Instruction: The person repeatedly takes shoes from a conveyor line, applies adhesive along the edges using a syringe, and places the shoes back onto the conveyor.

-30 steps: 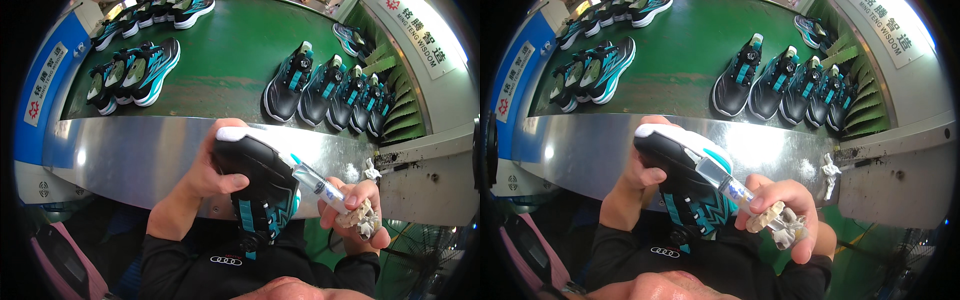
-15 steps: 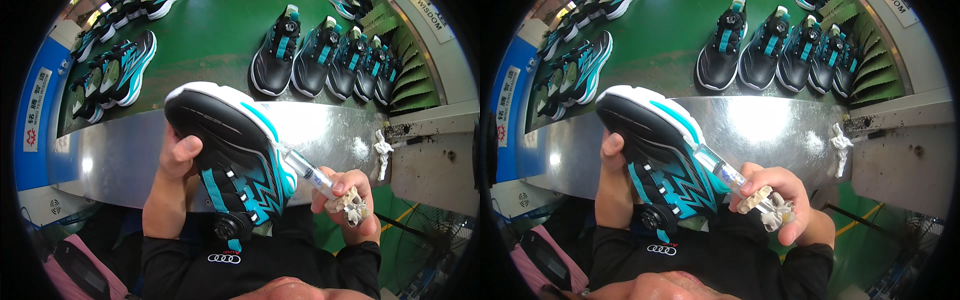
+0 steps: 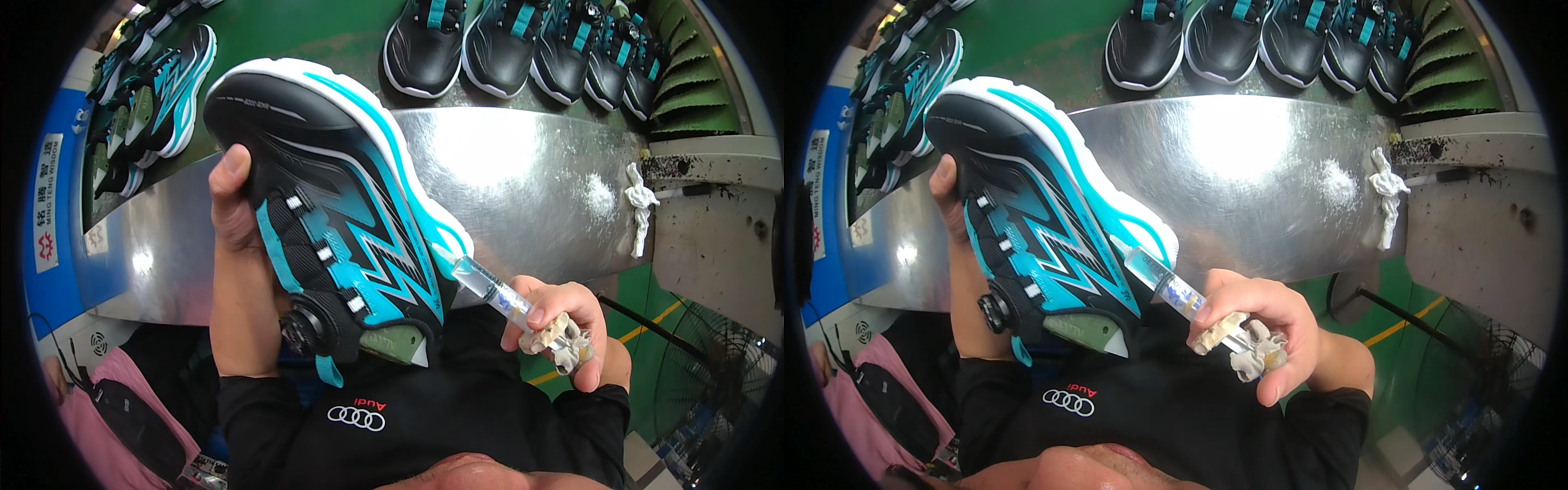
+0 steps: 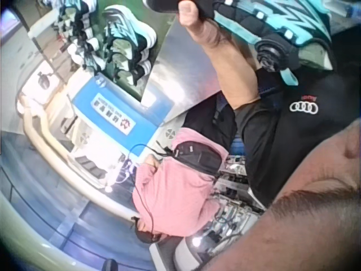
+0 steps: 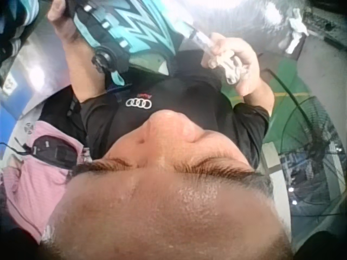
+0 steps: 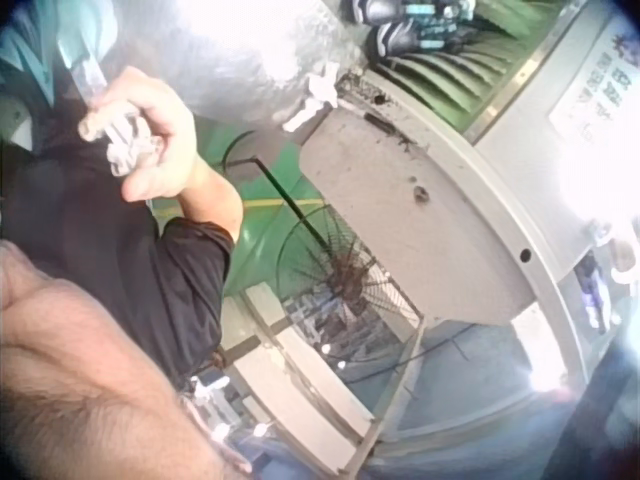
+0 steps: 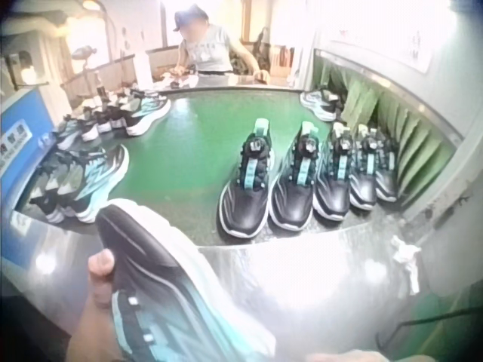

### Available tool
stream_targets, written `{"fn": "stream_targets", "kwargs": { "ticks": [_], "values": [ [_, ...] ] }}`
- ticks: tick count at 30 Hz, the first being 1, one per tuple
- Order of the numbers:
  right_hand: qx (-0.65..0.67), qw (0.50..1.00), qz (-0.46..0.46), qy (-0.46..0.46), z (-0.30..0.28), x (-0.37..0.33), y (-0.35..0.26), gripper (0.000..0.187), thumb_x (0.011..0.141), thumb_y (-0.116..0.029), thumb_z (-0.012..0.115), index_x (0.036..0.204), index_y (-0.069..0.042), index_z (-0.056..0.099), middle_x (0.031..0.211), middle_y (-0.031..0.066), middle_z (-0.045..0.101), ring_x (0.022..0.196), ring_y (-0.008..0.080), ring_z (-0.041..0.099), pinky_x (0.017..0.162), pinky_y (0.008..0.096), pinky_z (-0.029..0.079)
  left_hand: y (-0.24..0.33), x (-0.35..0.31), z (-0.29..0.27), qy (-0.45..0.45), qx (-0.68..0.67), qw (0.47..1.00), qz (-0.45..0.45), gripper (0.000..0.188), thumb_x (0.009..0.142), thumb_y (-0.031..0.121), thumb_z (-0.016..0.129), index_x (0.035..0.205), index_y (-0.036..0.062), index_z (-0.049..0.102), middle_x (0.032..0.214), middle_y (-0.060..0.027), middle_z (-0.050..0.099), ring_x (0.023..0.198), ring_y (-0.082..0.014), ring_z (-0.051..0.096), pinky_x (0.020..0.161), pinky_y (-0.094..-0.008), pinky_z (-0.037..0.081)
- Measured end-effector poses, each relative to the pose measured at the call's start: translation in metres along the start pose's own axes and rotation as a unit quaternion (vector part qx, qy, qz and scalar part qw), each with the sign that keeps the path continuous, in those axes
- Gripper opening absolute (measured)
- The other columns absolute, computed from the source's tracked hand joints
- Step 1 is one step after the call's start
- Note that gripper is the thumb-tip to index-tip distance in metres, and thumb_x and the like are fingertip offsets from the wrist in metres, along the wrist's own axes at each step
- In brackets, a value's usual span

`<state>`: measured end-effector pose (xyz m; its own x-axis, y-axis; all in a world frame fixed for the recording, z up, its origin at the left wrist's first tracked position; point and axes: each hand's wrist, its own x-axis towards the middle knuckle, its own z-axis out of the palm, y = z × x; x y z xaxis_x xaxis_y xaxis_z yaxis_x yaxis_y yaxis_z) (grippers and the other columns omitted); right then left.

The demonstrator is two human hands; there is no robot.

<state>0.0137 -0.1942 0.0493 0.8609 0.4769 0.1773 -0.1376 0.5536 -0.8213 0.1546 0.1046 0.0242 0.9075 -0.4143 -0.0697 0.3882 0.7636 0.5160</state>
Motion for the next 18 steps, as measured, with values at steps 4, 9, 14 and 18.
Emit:
{"fn": "stream_targets", "kwargs": {
  "ticks": [4,9,14,18],
  "values": [
    [-0.005,1.0,-0.001,-0.005,-0.005,-0.013,0.006,0.073,0.069,-0.042,0.08,0.117,0.006,0.052,0.098,0.0173,0.06,0.082,0.0171,0.051,0.069,0.0254,0.039,0.001,0.007,-0.004,-0.001,-0.002,1.0,-0.009,0.058,0.081,0.035,0.059,0.123,-0.0033,0.048,0.114,-0.0191,0.059,0.099,-0.0299,0.061,0.087,-0.0411,0.05],
    [-0.03,0.999,-0.009,-0.012,-0.009,-0.024,0.007,0.071,0.068,-0.042,0.08,0.115,0.005,0.055,0.097,0.0154,0.064,0.081,0.017,0.049,0.069,0.0256,0.038,0.004,0.007,-0.026,0.024,0.008,1.0,-0.009,0.051,0.086,0.036,0.054,0.121,-0.0012,0.05,0.114,-0.0171,0.06,0.1,-0.0266,0.061,0.086,-0.0392,0.05],
    [-0.026,0.999,-0.02,0.004,-0.017,-0.034,0.016,0.071,0.068,-0.041,0.081,0.115,0.005,0.055,0.097,0.0142,0.064,0.082,0.0167,0.049,0.069,0.0255,0.038,0.002,0.013,-0.024,0.079,0.019,0.997,0.004,0.046,0.088,0.035,0.051,0.117,0.0001,0.054,0.112,-0.0154,0.062,0.099,-0.0246,0.061,0.087,-0.039,0.05],
    [-0.005,0.999,-0.029,0.013,-0.022,-0.04,0.026,0.071,0.068,-0.041,0.081,0.115,0.005,0.055,0.097,0.0133,0.064,0.081,0.0161,0.048,0.068,0.0256,0.038,0.008,0.013,-0.026,0.13,0.08,0.988,0.021,0.04,0.087,0.031,0.052,0.114,0.0019,0.057,0.11,-0.0144,0.063,0.098,-0.0246,0.061,0.087,-0.0387,0.049]
  ]
}}
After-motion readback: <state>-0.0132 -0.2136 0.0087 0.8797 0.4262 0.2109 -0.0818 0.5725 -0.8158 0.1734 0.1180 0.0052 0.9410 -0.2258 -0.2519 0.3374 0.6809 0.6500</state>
